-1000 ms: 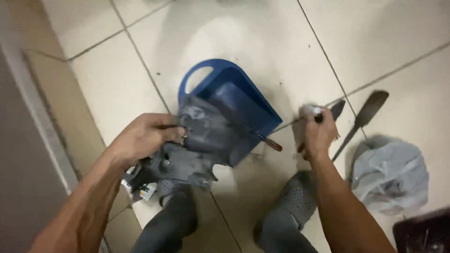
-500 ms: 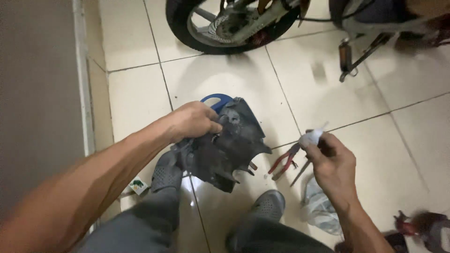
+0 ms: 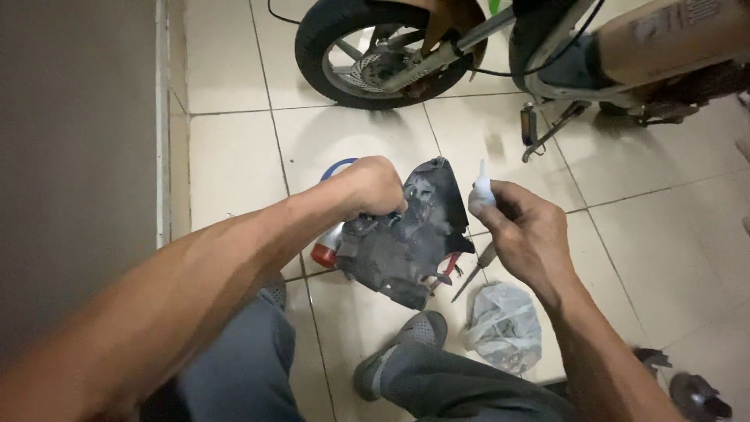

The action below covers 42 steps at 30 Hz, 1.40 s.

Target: The person sits on a small stool and works on a dark grey motorcycle part, likely a brake caliper. They use a screwdriver to scrape the surface and a syringe to apply a white substance into the component's crevices. The person repeatedly switches between scraping and applying the substance.

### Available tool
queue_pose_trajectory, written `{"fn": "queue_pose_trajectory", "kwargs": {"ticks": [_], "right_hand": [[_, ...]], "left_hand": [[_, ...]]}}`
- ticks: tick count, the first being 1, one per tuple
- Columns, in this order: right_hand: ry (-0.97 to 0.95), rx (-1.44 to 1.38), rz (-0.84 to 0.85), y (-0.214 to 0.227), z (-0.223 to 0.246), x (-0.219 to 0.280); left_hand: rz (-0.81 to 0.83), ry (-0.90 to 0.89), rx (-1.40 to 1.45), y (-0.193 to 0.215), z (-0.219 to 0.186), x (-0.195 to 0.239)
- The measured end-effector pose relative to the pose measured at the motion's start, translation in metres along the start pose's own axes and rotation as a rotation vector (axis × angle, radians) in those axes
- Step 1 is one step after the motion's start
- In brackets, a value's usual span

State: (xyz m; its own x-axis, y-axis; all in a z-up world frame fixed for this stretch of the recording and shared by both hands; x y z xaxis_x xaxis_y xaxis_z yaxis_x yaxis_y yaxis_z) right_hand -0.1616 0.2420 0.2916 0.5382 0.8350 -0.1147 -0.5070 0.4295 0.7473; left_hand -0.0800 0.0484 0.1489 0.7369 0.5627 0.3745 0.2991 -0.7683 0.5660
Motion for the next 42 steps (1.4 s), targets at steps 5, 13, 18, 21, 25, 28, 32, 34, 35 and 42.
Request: {"fn": "queue_pose_trajectory", "kwargs": {"ticks": [5, 13, 18, 21, 25, 28, 32, 34, 35, 42], "right_hand": [[-0.013, -0.012, -0.059, 0.003, 0.012, 0.021], [0.25, 0.101, 0.044, 0.0, -0.017, 0.023], [0.302, 0.294, 0.086, -0.009, -0.028, 0.02], [0.392, 0.333, 0.082, -0.018, -0.026, 0.017], [0.451, 0.384, 0.072, -0.026, -0.029, 0.01], [0.547, 0.465, 0.048, -0.031, -0.029, 0.008], [0.532, 0.458, 0.07, -0.035, -0.018, 0.006], [0.509, 0.458, 0.099, -0.038, -0.014, 0.006], [0.518, 0.476, 0.09, -0.039, -0.016, 0.006], [0.578, 0.563, 0.052, -0.04, -0.02, 0.009]], "left_hand": [[0.02, -0.015, -0.072, 0.021, -0.037, 0.065], [0.017, 0.02, 0.006, 0.026, -0.022, 0.085], [0.048, 0.051, -0.038, 0.025, -0.004, 0.07], [0.058, 0.071, -0.03, 0.031, -0.002, 0.072], [0.072, 0.053, 0.012, 0.035, 0.001, 0.073], [0.087, 0.062, -0.028, 0.036, 0.002, 0.076], [0.08, 0.04, -0.027, 0.032, 0.008, 0.072], [0.08, 0.036, -0.012, 0.032, 0.009, 0.073], [0.08, 0.023, -0.036, 0.032, 0.008, 0.073], [0.065, 0.001, -0.039, 0.032, 0.007, 0.074]]}}
Point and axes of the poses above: each hand's wrist, its own x-axis away from the middle knuckle, its own y-axis out of the back of the hand, z = x × y, the point moved 3 cm from there along -x, towards the middle knuckle, and after that the axes turned 6 degrees about y, right-handed, at the moved point
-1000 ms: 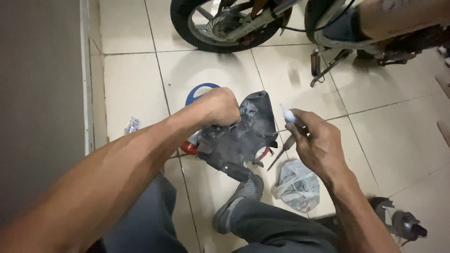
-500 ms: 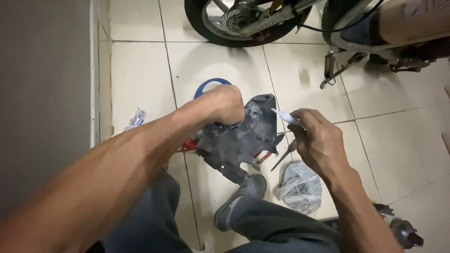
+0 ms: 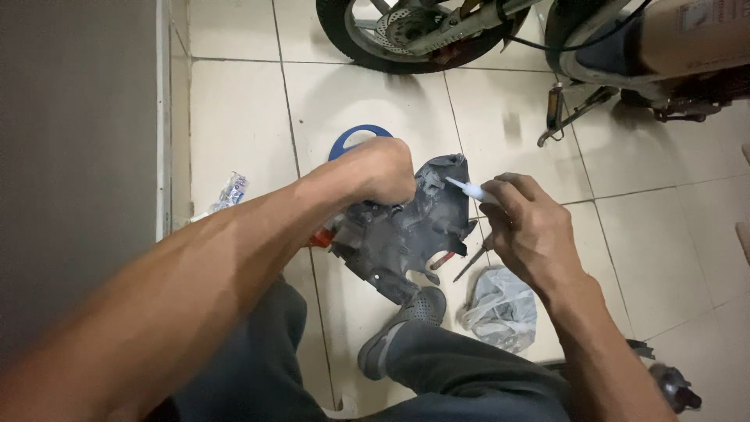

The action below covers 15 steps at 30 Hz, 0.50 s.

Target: The person sits on a small stool and works on a dark grey motorcycle part, likely a brake caliper. They use a screwdriver to scrape the surface and a syringe to apply a white substance into the component's crevices. The person repeatedly switches between scraping and applying the substance.

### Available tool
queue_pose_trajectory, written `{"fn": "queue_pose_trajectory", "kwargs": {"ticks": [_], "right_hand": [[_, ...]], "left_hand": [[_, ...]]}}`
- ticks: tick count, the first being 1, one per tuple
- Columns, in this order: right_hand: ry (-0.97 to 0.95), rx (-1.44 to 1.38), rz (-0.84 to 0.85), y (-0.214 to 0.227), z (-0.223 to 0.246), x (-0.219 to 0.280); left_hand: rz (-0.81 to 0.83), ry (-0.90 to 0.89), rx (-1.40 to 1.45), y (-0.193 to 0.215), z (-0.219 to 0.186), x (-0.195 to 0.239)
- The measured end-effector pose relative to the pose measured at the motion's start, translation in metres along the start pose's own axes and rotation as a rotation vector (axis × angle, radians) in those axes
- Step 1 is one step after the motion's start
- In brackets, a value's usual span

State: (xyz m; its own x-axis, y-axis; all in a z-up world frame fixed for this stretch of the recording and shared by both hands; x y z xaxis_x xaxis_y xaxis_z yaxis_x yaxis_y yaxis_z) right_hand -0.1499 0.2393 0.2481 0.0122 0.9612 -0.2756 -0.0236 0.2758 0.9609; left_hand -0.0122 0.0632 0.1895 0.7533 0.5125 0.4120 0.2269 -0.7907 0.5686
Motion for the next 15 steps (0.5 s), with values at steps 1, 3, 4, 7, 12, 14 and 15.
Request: {"fn": "queue_pose_trajectory", "kwargs": {"ticks": [1, 3, 4, 7, 12, 14, 15], "right_hand": [[-0.001, 0.0, 0.001, 0.0, 0.001, -0.001], [0.031, 0.035, -0.008, 0.001, 0.002, -0.002], [0.03, 0.035, -0.008, 0.002, 0.002, -0.001], [0.087, 0.089, -0.032, 0.003, 0.002, -0.001], [0.13, 0.172, -0.063, 0.006, 0.006, -0.005], [0.139, 0.167, -0.051, 0.008, 0.007, -0.006], [0.148, 0.162, -0.04, 0.008, 0.007, -0.007]], "left_hand": [[0.001, 0.0, 0.0, 0.002, -0.003, 0.004], [0.01, 0.039, -0.058, 0.004, -0.008, 0.012], [0.011, 0.038, -0.058, 0.003, -0.008, 0.01], [-0.009, 0.016, -0.071, 0.002, -0.008, 0.005], [-0.008, 0.002, -0.107, -0.001, -0.008, 0.003], [-0.007, -0.002, -0.092, -0.005, -0.005, -0.003], [-0.008, -0.006, -0.078, -0.007, -0.003, -0.006]]}}
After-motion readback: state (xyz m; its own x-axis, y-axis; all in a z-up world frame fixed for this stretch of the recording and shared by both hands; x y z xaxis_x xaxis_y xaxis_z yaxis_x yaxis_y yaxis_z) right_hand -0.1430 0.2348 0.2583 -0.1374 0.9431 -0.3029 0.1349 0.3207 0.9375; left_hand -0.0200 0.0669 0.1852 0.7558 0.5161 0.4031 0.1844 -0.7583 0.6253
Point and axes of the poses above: each hand's wrist, its own x-axis away from the middle knuckle, its own y-axis out of the back of the hand, z = x × y, the point moved 3 cm from there along -x, towards the middle knuckle, and after that the axes turned 6 degrees about y, right-handed, at the moved point
